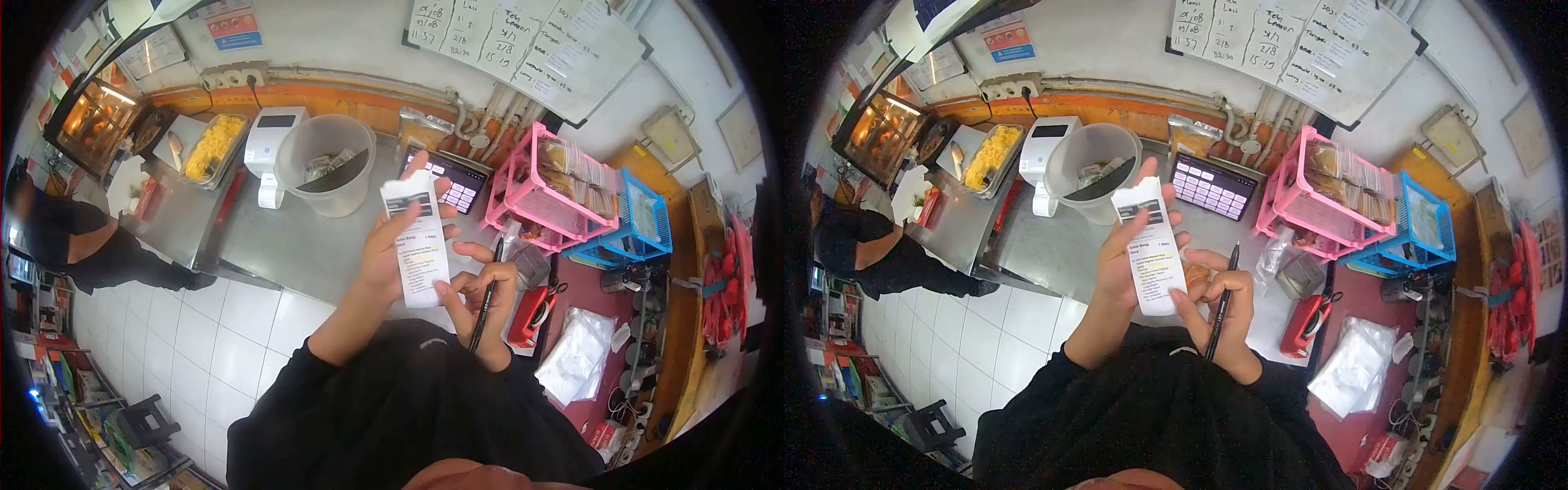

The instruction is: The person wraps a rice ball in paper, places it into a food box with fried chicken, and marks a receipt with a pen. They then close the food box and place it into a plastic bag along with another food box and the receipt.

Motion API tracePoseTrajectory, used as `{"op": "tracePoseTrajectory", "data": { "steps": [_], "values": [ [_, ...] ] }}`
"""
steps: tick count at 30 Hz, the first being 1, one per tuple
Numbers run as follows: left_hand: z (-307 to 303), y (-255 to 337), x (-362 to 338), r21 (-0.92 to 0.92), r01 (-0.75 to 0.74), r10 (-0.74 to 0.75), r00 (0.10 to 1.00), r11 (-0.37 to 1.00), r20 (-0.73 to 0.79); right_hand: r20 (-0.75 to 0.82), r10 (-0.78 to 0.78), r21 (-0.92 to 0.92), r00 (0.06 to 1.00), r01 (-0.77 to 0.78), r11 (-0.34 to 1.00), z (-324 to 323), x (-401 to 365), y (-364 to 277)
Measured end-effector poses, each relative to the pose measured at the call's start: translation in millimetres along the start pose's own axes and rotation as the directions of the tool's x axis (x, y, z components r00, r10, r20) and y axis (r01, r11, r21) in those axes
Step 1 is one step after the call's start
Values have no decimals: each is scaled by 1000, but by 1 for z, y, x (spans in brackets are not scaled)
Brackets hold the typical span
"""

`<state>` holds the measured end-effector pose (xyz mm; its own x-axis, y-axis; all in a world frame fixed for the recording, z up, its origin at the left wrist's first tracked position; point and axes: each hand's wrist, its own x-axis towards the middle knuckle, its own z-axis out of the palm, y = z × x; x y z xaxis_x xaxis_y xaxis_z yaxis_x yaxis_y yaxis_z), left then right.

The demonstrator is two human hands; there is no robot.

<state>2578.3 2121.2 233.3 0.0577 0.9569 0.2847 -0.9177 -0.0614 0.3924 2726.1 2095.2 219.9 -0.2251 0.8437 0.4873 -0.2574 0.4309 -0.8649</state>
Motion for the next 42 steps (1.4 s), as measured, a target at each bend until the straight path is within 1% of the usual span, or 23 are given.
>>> {"op": "tracePoseTrajectory", "data": {
  "steps": [1, 2, 5, 8, 9, 11, 12, 13, 15, 18, 21, 22, 24, 26, 28, 29, 31, 32, 33, 35, 41, 42],
  "values": [
    [1, -3, -2, -145, -20, 23, 1000, 989, 15, -29, -4, -11, 1000, 3, 1000, 1, -2, 0],
    [2, -9, -3, -240, -4, 12, 999, 971, 31, -57, -10, -23, 998, 8, 1000, 2, -2, 1],
    [9, -23, -7, -235, 13, -13, 1000, 972, 1, -230, -2, 35, 973, 10, 999, 9, 1, 3],
    [4, -26, -8, -152, 3, 4, 999, 988, 48, -219, -27, -27, 975, 22, 999, 9, 1, 2],
    [4, -25, -9, -126, 3, 5, 998, 992, 59, -175, -82, -118, 981, 62, 991, 6, 1, 4],
    [7, -22, -8, -164, -30, 38, 998, 986, 45, -72, -178, -287, 981, 150, 946, -5, 2, 9],
    [9, -20, -7, -182, -45, 52, 998, 982, 36, -98, -143, -185, 985, 123, 975, -6, 3, 4],
    [9, -18, -8, -187, -37, 49, 997, 982, 57, -187, -107, -156, 976, 78, 985, -5, 5, -5],
    [9, -15, -9, -197, -19, 40, 994, 980, 101, -269, -215, -154, 939, 179, 972, -13, 12, -15],
    [11, -11, -11, -104, 37, -24, 991, 994, 130, -73, -273, -130, 959, 263, 956, -27, 15, -34],
    [12, -15, -13, -93, 50, -38, 991, 994, 129, 107, -105, -25, 989, 108, 994, -23, 19, -47],
    [13, -15, -13, -70, 52, -43, 990, 996, 132, 120, -18, -17, 993, 20, 1000, -19, 21, -52],
    [14, -14, -13, -22, 53, -49, 989, 998, 138, 127, 26, -21, 992, -24, 999, -12, 22, -51],
    [7, -13, -13, -133, 124, -83, 956, 983, 283, 123, 63, -44, 990, -59, 997, -6, 24, -47],
    [0, -12, -11, -141, 145, -85, 927, 979, 365, 175, -47, -163, 983, 76, 984, -10, 29, -40],
    [-2, -12, -9, -98, 125, -79, 923, 987, 377, 206, -99, -218, 973, 144, 965, -11, 29, -37],
    [-1, -12, -11, -56, 87, -66, 949, 995, 307, 124, -81, -178, 989, 103, 979, -9, 25, -28],
    [3, -13, -14, -55, 71, -57, 973, 996, 223, 83, -72, -157, 994, 84, 984, -8, 23, -26],
    [7, -14, -16, -53, 57, -49, 989, 997, 137, 99, -68, -201, 993, 87, 976, -7, 23, -24],
    [14, -15, -16, -97, 61, -50, 992, 993, 118, 126, -58, -286, 990, 92, 954, -6, 24, -23],
    [11, -19, -15, -136, 66, -51, 992, 989, 113, 128, -20, -414, 992, 72, 907, 2, 25, -29],
    [11, -20, -15, -149, 60, -44, 993, 987, 106, 106, -16, -420, 994, 60, 906, 1, 25, -28]
  ]
}}
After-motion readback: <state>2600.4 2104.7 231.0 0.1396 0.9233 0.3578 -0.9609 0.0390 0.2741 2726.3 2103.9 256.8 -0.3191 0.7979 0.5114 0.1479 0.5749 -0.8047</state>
